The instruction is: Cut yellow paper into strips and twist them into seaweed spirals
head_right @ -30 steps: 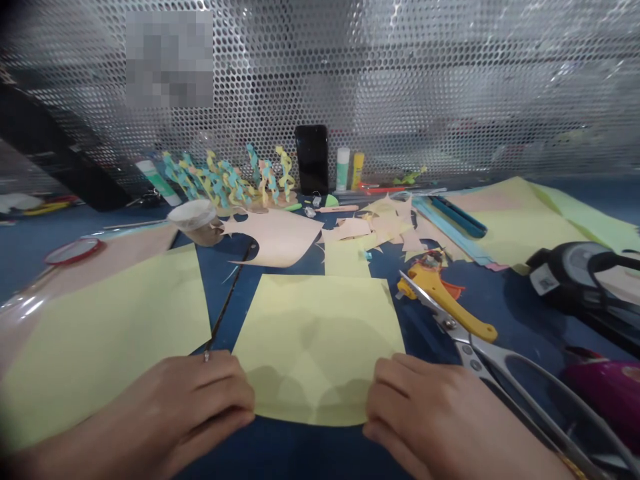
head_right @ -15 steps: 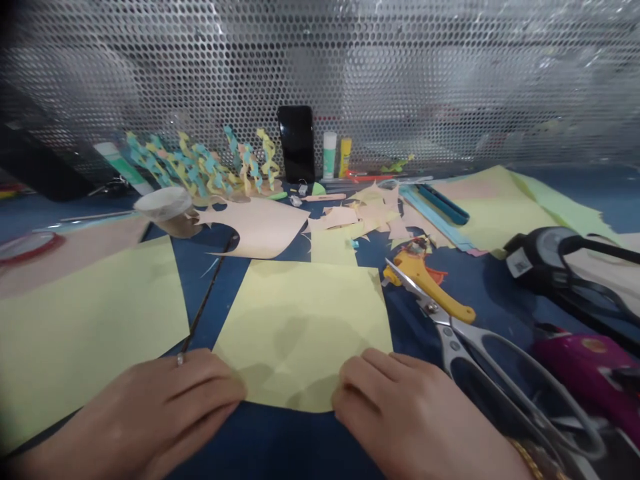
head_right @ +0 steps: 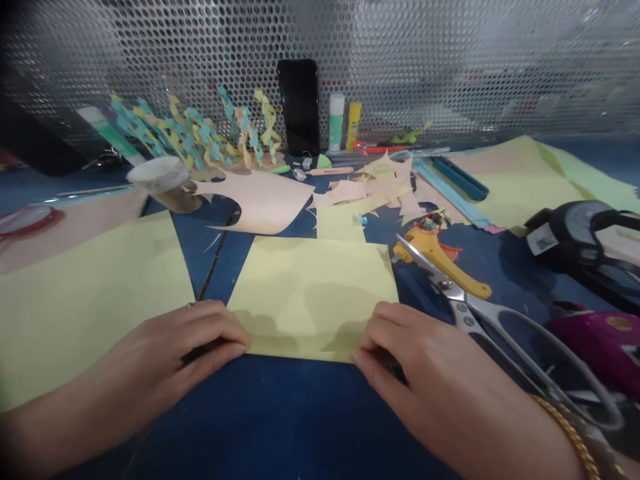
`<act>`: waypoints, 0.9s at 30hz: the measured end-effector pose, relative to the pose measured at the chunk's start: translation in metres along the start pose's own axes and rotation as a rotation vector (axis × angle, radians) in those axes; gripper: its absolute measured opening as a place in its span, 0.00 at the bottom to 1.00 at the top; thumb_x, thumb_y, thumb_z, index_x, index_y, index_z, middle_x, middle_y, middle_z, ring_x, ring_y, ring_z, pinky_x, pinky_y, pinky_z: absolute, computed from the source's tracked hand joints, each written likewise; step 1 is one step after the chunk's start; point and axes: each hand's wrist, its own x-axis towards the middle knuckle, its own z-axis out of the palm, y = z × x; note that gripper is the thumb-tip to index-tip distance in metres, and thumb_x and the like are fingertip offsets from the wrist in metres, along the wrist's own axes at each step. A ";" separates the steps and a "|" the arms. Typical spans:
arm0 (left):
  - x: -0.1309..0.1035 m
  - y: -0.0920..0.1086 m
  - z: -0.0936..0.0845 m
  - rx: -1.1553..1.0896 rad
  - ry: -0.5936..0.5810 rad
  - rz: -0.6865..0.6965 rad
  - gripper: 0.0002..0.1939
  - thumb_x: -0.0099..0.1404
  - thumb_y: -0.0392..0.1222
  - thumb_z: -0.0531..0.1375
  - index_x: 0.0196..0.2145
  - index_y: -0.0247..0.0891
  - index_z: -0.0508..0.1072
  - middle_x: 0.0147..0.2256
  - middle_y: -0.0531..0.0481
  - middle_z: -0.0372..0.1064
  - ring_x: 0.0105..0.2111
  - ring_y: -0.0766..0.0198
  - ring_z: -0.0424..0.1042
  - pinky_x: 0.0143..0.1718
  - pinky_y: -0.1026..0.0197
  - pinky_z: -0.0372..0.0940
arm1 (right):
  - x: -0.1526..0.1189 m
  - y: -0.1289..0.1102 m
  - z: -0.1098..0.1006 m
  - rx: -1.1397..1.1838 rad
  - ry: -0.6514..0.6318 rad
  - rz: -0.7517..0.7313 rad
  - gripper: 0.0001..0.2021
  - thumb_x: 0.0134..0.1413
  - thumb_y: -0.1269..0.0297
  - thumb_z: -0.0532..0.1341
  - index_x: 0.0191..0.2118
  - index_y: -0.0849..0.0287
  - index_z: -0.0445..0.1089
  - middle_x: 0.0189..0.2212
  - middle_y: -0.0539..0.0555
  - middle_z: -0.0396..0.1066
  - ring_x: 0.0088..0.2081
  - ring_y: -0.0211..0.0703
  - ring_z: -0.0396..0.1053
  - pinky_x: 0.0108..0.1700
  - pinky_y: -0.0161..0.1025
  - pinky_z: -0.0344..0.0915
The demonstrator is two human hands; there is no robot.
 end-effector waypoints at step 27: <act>0.000 0.011 -0.006 0.135 -0.059 -0.136 0.13 0.64 0.46 0.54 0.24 0.40 0.65 0.24 0.54 0.65 0.25 0.64 0.65 0.24 0.63 0.56 | 0.008 -0.004 -0.003 -0.026 -0.006 -0.117 0.09 0.58 0.65 0.54 0.27 0.57 0.63 0.32 0.52 0.63 0.34 0.39 0.64 0.35 0.38 0.63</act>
